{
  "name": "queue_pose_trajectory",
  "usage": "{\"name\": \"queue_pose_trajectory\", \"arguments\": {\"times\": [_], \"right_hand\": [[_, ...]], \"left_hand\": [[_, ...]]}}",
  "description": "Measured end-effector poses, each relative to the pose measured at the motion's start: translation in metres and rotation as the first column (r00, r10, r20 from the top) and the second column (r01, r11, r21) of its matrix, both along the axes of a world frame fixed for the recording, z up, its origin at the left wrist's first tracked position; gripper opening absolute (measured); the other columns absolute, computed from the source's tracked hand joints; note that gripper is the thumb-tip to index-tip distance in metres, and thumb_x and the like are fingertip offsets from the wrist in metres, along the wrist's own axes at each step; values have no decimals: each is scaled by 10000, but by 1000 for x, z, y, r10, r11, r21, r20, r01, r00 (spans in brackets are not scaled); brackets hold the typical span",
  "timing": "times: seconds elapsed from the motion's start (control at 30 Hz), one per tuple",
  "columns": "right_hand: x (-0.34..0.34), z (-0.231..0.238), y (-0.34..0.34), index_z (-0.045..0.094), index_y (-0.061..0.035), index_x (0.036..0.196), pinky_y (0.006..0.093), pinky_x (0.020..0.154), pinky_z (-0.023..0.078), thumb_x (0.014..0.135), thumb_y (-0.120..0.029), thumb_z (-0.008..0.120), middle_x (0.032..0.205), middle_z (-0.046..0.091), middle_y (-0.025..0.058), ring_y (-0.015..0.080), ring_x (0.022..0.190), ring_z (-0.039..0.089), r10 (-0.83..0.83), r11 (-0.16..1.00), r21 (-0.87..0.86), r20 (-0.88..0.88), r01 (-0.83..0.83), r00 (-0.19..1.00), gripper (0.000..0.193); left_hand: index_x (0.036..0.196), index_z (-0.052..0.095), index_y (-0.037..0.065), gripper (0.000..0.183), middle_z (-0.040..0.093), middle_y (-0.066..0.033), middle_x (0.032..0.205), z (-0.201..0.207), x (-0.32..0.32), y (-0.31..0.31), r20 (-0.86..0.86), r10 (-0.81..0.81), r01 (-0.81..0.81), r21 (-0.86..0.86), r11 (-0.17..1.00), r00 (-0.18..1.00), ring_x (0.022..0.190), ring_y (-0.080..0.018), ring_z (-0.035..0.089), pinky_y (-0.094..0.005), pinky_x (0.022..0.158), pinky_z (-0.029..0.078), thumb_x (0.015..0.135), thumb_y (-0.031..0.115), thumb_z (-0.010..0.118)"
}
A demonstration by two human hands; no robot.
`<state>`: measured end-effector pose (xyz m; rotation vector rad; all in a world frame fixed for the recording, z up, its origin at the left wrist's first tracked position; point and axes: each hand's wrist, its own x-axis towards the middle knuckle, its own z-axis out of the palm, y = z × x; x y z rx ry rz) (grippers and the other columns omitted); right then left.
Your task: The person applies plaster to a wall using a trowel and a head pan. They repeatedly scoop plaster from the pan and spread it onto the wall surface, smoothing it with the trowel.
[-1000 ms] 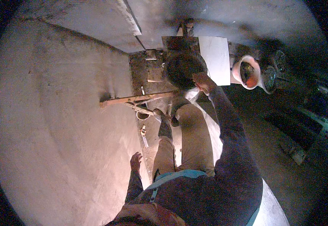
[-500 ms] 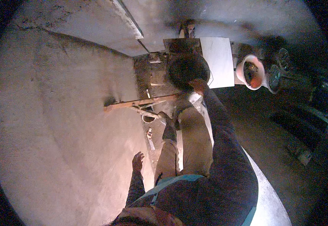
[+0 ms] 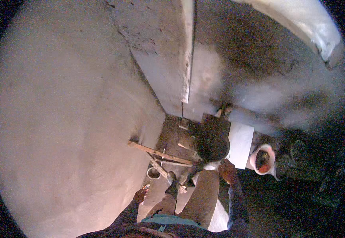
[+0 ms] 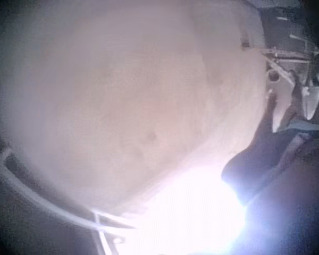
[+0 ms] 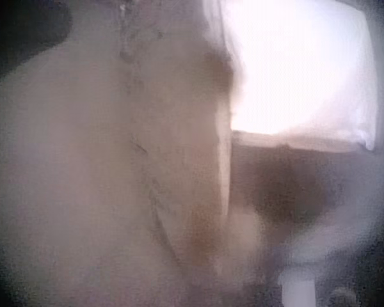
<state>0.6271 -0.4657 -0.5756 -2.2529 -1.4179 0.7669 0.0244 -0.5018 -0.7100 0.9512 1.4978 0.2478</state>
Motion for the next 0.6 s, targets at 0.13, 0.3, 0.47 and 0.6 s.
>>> {"name": "queue_pose_trajectory", "arguments": {"times": [0.13, 0.3, 0.47, 0.6], "right_hand": [[-24, 150, 51, 636, -25, 1220, 476, 866, 572, 993, -263, 617, 1034, 717, 206, 428, 933, 705, 347, 926, -86, -192, -367, 918, 329], [-38, 236, 155, 612, -17, 1206, 378, 696, 577, 1007, -273, 593, 922, 684, 124, 255, 777, 691, 519, 640, -187, -609, -745, 599, 324], [-28, 270, 348, 636, -36, 1209, 311, 634, 577, 1013, -270, 583, 945, 667, 62, 160, 760, 654, 356, 600, -245, -770, -762, 529, 310], [-9, 358, 491, 680, -61, 1210, 276, 690, 529, 1065, -335, 540, 933, 670, 10, 112, 798, 614, 520, 837, 23, -341, -546, 783, 340]], "left_hand": [[1268, 653, 52, 312, 711, -114, 1148, -2, 11, 8, 299, 213, -225, 7, 974, 930, 950, -211, 702, -366, 833, 585, 1030, 251, 618], [1233, 663, 5, 318, 720, -118, 1103, 6, 19, 3, -601, -376, 693, 469, 548, 705, 998, -195, 703, -344, 813, 600, 1010, 226, 616], [1255, 641, -10, 352, 711, -130, 1132, 17, 19, -28, 105, 180, -200, 244, 949, 978, 1042, -238, 701, -376, 851, 610, 1033, 260, 597], [1250, 635, -34, 354, 703, -144, 1177, 18, 15, -71, 113, 350, -361, 105, 926, 930, 1057, -265, 700, -395, 846, 620, 1040, 247, 587]]}}
